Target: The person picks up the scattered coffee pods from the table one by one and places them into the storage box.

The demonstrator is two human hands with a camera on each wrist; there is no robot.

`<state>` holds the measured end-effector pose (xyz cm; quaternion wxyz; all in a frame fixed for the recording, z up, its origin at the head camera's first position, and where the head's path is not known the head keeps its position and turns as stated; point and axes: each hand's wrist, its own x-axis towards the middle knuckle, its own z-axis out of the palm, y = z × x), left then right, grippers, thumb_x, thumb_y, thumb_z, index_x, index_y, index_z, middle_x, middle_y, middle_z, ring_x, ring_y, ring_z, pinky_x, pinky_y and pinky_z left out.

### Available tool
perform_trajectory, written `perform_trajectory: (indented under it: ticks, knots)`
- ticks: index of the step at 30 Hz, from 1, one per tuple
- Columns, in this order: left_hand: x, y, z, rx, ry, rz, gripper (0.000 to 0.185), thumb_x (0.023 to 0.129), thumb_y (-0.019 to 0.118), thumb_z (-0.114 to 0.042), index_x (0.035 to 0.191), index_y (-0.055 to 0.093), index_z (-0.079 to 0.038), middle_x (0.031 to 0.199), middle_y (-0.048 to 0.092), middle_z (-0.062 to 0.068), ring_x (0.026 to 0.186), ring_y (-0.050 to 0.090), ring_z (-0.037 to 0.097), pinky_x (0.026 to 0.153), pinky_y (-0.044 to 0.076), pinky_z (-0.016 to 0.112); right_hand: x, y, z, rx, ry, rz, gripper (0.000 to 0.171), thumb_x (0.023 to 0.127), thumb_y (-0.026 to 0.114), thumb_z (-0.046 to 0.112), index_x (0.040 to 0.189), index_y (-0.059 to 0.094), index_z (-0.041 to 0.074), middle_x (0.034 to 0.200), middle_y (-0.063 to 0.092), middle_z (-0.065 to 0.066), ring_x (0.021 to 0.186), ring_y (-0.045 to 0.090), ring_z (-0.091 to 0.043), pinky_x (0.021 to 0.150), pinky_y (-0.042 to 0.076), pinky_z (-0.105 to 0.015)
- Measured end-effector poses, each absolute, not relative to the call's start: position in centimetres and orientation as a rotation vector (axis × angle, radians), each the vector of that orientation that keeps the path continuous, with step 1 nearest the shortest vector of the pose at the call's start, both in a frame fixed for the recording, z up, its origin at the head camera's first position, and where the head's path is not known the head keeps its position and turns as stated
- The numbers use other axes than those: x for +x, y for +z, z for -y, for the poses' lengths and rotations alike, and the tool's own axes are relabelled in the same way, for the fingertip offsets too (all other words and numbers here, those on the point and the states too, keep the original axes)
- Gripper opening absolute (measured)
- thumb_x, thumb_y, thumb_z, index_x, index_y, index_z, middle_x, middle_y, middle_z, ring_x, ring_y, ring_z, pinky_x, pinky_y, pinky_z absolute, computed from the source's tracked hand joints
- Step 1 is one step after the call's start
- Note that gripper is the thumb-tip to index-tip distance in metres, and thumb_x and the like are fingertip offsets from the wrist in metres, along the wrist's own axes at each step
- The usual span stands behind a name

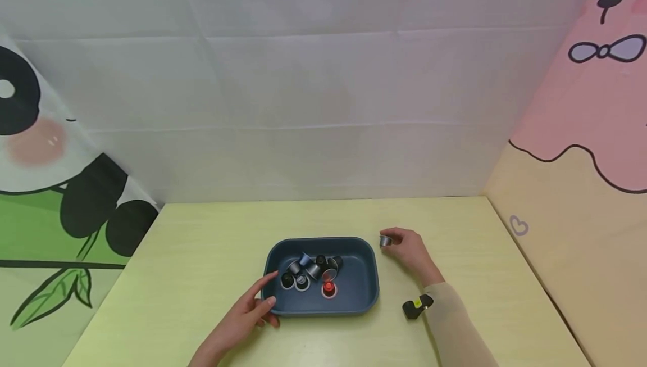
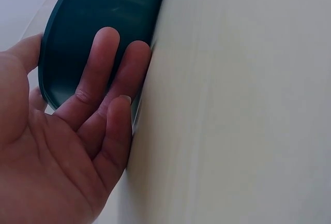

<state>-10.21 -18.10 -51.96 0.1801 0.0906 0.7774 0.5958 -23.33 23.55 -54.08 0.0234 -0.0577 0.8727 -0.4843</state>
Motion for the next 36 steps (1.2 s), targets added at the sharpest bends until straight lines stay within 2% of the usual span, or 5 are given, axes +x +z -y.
perform_trajectory:
  ticks: [16,22,30,36]
  knots:
    - [-10.2,-52.0,18.1,0.252,1.695,-2.179,0.061,0.103,0.057,-0.029,0.157,0.030,-0.022,0.074,0.071,0.016,0.074,0.069,0.031,0.067,0.045,0.027,-23.2,-54.2,-23.6,-0.179,-1.484,-2.711,0.037,0.083,0.081,0.005,0.118,0.071,0.003,0.116,0.070,-0.015,0.108,0.064,-0.031,0.094,0.047,-0.046]
    - [-10.2,-52.2,18.2,0.244,1.698,-2.174,0.061,0.103,0.057,-0.029,0.157,0.030,-0.022,0.075,0.071,0.016,0.074,0.069,0.031,0.067,0.045,0.027,-23.2,-54.1,-23.8,-0.169,-1.471,-2.722,0.037,0.083,0.081,0.008,0.118,0.072,0.004,0.113,0.071,-0.013,0.102,0.065,-0.026,0.089,0.049,-0.038]
    - [-10.2,-52.2,18.2,0.241,1.693,-2.177,0.061,0.102,0.058,-0.030,0.157,0.030,-0.023,0.075,0.071,0.016,0.074,0.069,0.030,0.067,0.045,0.027,-23.2,-53.7,-24.2,-0.192,-1.450,-2.742,0.037,0.082,0.083,0.013,0.117,0.073,0.006,0.108,0.072,-0.009,0.092,0.061,-0.021,0.082,0.047,-0.036]
    - [-10.2,-52.2,18.2,0.247,1.693,-2.181,0.061,0.103,0.057,-0.030,0.157,0.030,-0.023,0.074,0.071,0.016,0.074,0.070,0.031,0.067,0.045,0.028,-23.0,-52.3,-24.2,-0.211,-1.503,-2.724,0.039,0.084,0.081,0.010,0.121,0.071,0.005,0.114,0.071,-0.013,0.100,0.066,-0.030,0.087,0.049,-0.040]
